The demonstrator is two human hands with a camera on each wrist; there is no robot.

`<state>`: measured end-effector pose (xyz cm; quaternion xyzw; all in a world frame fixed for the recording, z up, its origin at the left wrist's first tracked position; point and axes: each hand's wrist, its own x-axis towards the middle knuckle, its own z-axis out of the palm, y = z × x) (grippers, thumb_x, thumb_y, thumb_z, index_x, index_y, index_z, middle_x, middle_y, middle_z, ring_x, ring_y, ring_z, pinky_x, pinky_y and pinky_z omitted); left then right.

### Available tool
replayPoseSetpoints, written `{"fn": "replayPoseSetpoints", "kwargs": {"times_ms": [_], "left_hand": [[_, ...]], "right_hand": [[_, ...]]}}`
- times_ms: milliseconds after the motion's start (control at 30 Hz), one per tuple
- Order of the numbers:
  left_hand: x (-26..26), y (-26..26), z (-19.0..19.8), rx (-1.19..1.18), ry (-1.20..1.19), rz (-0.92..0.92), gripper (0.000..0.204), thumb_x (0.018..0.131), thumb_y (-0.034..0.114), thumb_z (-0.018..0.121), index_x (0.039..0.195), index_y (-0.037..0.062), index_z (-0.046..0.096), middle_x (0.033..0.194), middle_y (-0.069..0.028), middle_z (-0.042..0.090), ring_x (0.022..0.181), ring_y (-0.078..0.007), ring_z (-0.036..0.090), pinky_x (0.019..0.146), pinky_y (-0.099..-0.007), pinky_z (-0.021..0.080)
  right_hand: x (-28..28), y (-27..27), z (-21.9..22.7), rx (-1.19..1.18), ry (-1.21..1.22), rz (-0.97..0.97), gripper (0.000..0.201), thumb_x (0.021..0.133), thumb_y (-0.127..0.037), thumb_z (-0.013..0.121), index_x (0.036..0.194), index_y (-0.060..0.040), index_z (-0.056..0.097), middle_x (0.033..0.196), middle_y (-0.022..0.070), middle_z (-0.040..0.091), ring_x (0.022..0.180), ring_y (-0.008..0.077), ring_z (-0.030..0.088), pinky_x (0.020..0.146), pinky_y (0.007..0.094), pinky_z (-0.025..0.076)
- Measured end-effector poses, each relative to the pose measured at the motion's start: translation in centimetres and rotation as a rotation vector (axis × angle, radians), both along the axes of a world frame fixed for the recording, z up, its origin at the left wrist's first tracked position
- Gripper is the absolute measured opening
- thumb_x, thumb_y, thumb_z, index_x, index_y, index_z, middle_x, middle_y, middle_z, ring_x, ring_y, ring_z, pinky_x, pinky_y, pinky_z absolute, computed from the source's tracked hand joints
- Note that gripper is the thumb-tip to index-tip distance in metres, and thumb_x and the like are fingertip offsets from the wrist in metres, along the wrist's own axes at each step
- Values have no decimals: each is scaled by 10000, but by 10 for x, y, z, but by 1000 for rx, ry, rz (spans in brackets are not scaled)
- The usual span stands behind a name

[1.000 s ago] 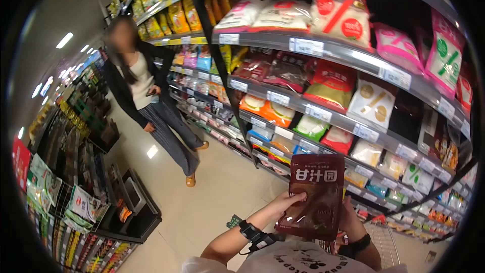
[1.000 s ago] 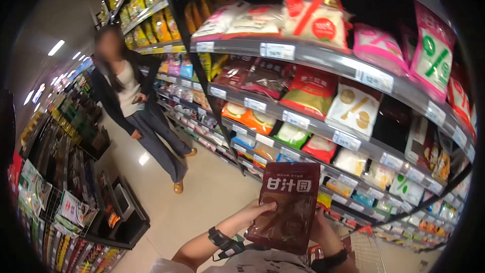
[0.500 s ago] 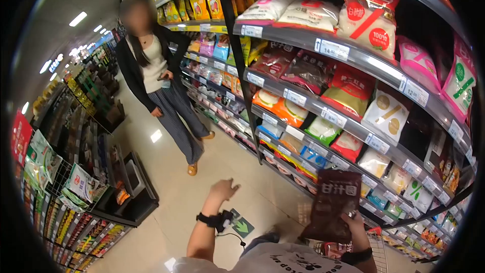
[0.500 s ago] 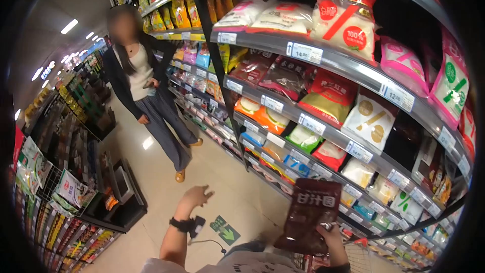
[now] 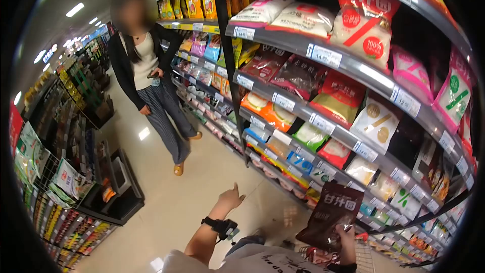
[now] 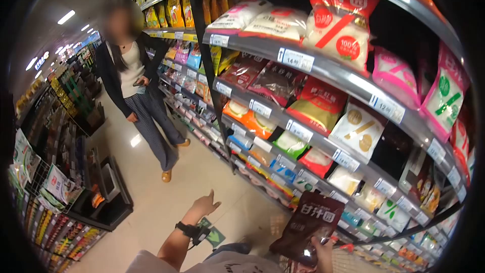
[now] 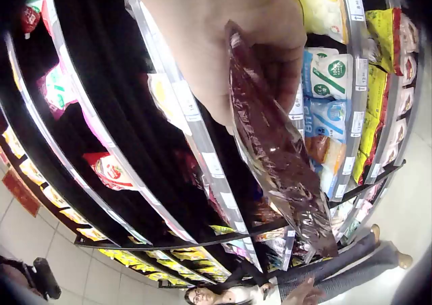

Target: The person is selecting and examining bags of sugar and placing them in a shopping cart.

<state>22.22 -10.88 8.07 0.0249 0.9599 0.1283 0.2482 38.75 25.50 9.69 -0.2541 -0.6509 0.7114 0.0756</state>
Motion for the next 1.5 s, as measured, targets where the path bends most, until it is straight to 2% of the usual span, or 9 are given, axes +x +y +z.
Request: {"fn": "replayPoseSetpoints", "kwargs": {"times_ms": [200, 300, 400, 667, 767, 900, 1100, 1200, 1500], "left_hand": [[14, 14, 1, 6, -49, 31, 657, 745, 320, 445, 1207, -24, 128, 876, -213, 518, 782, -311, 526, 645, -396, 434], [23, 21, 4, 550, 530, 38, 707, 681, 209, 552, 1221, 40, 127, 1082, -239, 376, 923, -320, 452, 718, -381, 414], [9, 6, 25, 302, 766, -20, 846, 600, 131, 636, 1239, 109, 82, 1212, -236, 176, 1023, -351, 352, 812, -368, 357], [16, -107, -152, -25, 310, 344, 1113, 444, 320, 740, 1249, 170, -13, 1283, -166, -68, 1149, -413, 54, 844, -555, 208], [22, -102, -196, 78, 217, 122, 598, 554, 209, 685, 1068, 98, 400, 1062, -155, 401, 970, -243, 412, 762, -339, 377], [34, -49, -108, 804, 175, 206, 30, 662, 13, 558, 680, 22, 578, 588, -67, 572, 543, -118, 561, 506, -204, 445], [81, -34, 127, 718, 707, -23, 92, 666, 42, 567, 755, 55, 586, 673, -52, 587, 552, -146, 567, 519, -217, 449], [84, -18, 131, 687, 636, -139, 79, 678, 66, 564, 752, 60, 591, 676, -42, 588, 564, -140, 568, 521, -220, 449], [26, 104, 32, 1225, -317, -444, 349, 796, 158, 453, 1108, 21, 377, 978, -92, 516, 830, -140, 504, 713, -246, 408]], "right_hand": [[-2, 0, -14, -69, 35, 106, 239, 651, -55, 599, 865, -27, 497, 780, 29, 541, 700, 111, 510, 628, 248, 414], [-8, -6, -8, 44, 43, 123, 238, 645, -46, 597, 862, -24, 502, 758, 24, 542, 685, 116, 512, 627, 253, 415], [-14, -3, -17, 72, 64, 191, 217, 650, -27, 580, 855, -19, 509, 743, 24, 542, 637, 115, 509, 565, 242, 412], [-14, -15, -3, -5, 69, 127, 241, 662, -49, 584, 880, -17, 487, 744, 9, 536, 645, 93, 495, 576, 228, 415], [-4, 3, -13, -50, -55, 189, 245, 657, -15, 591, 880, -26, 489, 732, -8, 528, 663, 88, 493, 593, 223, 417], [0, 18, -33, 231, -26, 201, 334, 638, -41, 613, 936, -34, 464, 808, -4, 509, 734, 89, 474, 657, 239, 405], [4, 19, -37, 126, 9, 159, 245, 650, 0, 572, 865, -34, 460, 713, 26, 518, 610, 98, 497, 543, 217, 414], [4, 4, -4, -287, -49, 152, 231, 659, 2, 563, 859, -27, 451, 699, 35, 519, 590, 107, 500, 516, 223, 423], [-3, -11, 38, 31, 46, 61, 260, 651, -39, 599, 889, -30, 493, 758, 17, 534, 667, 78, 497, 564, 230, 417]]}}
